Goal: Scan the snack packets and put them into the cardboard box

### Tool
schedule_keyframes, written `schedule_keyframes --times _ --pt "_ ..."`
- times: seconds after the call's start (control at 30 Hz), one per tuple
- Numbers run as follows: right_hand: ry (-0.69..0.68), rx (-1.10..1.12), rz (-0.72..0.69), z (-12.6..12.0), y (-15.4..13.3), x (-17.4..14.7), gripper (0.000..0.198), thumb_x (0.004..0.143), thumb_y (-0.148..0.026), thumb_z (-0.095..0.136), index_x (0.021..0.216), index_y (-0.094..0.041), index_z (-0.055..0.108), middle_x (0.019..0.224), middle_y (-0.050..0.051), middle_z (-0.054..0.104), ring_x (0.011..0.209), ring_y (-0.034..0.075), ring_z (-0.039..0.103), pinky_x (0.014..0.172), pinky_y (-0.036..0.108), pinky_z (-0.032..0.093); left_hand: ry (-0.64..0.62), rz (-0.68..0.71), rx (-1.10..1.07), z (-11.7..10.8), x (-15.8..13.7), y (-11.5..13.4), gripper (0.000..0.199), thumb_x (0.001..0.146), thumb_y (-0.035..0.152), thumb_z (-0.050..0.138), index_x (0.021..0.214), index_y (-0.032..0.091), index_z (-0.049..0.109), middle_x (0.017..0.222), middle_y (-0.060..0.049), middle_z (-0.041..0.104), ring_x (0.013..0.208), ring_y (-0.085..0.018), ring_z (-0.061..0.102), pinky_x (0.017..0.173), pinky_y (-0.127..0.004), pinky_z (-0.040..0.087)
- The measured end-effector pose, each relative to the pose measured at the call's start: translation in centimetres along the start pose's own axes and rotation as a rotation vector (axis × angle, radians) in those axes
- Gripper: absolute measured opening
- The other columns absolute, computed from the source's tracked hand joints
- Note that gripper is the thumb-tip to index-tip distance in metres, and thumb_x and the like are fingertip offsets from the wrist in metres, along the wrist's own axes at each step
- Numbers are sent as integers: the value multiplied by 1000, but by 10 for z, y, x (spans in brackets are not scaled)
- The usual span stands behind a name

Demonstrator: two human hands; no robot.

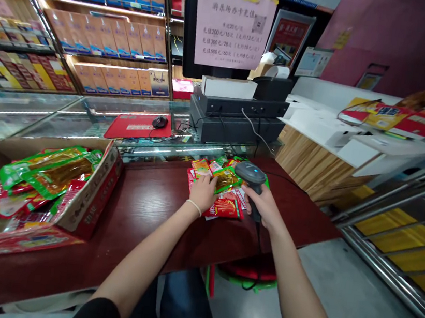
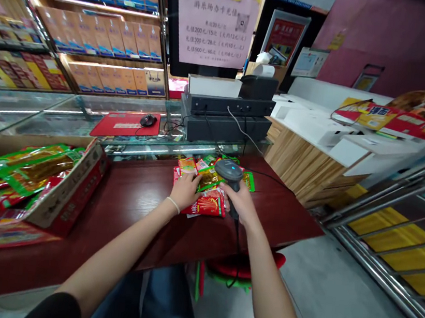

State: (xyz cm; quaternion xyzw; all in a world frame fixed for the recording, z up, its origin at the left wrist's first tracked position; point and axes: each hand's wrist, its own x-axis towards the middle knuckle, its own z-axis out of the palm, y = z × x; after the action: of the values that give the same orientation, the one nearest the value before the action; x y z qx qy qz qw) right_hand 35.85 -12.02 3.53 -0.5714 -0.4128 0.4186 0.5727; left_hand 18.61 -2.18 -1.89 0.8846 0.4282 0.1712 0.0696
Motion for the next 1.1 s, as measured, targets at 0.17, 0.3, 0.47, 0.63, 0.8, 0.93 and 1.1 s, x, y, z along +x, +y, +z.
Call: schedule_keyframes --times 0.17,0.3,0.47,0.63,0.8,0.93,1.1 --pt "7 13 12 3 6 7 44 69 -49 81 86 -26 47 51 -8 54 33 10 44 31 24 36 -44 -82 115 -4 4 15 45 85 29 60 126 11 55 124 -20 56 117 -32 51 94 -45 46" --pt "-3 14 -11 7 4 8 47 68 -53 80 84 -26 46 52 -8 54 34 11 44 33 24 37 -105 -20 66 -9 4 14 33 84 16 52 115 9 61 114 -21 61 110 -33 56 86 -45 50" --pt "-10 15 -28 13 -10 4 44 71 -53 78 85 -25 47 53 -7 53 36 11 44 34 24 37 67 -45 -254 -20 -8 -19 38 81 11 53 118 17 62 115 -17 65 108 -31 61 91 -44 49" --pt "-26 13 -49 32 -24 7 43 71 -51 79 83 -26 47 54 -7 53 35 11 44 34 25 36 378 -226 -643 -44 -33 -73 34 85 22 58 119 20 61 114 -11 69 105 -26 64 93 -39 47" --pt "-121 28 -35 79 -28 19 43 70 -51 79 84 -26 48 53 -7 53 35 10 44 35 24 37 514 -403 -1074 -64 -64 -121 36 78 30 68 110 16 60 108 -9 70 96 -21 64 89 -33 47" --pt "-233 5 -39 124 -26 32 43 70 -52 79 82 -25 47 52 -7 53 35 10 44 33 23 34 521 -475 -1429 -67 -84 -146 44 70 25 71 111 16 59 107 -7 69 95 -18 64 87 -30 48" --pt "-327 26 -62 161 -4 41 41 74 -54 74 81 -24 47 52 -7 53 33 10 44 33 24 36 594 -583 -1691 -63 -96 -156 41 68 23 64 109 18 60 99 -3 69 87 -17 65 75 -28 51"
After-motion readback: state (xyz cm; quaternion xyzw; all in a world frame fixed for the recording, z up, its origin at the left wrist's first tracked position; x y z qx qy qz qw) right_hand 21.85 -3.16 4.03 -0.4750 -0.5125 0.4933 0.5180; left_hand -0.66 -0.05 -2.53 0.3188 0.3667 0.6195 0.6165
